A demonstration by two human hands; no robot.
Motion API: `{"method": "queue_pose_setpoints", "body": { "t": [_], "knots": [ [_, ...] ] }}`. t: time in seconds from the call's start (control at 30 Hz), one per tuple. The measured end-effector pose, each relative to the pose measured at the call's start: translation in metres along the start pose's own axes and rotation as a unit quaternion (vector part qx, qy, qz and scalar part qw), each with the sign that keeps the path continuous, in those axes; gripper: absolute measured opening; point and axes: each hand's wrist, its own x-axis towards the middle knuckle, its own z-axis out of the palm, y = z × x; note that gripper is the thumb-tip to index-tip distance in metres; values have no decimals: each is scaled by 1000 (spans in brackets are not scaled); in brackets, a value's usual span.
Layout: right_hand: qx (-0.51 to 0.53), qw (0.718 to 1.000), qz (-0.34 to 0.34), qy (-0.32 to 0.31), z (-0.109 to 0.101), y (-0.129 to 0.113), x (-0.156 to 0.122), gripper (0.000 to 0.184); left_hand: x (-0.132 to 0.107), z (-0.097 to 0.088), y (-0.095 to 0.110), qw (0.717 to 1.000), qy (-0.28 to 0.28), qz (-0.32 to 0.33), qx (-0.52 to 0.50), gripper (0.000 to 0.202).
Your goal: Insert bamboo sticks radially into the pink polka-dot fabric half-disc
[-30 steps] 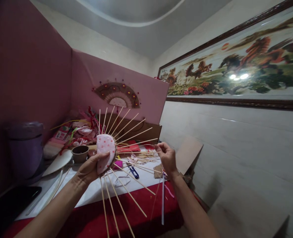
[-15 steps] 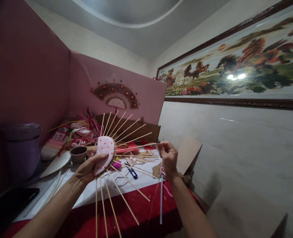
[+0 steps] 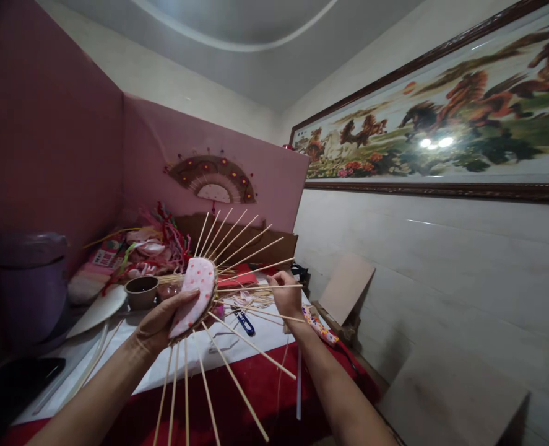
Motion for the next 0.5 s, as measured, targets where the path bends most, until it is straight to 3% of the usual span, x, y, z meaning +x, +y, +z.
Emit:
{"method": "queue_pose_setpoints", "body": {
  "t": [0.23,0.37,0.5],
  "knots": [
    [-72,997,10,-11,18,2,7,32,-7,6,-1,1000,0,-3,23,16],
    [-4,999,30,15,10,-4,19,38,-5,4,0,999,-8,3,34,18],
    [110,991,80,12,-10,-13,24,40,-3,1,4,999,27,16,30,20]
  ]
}}
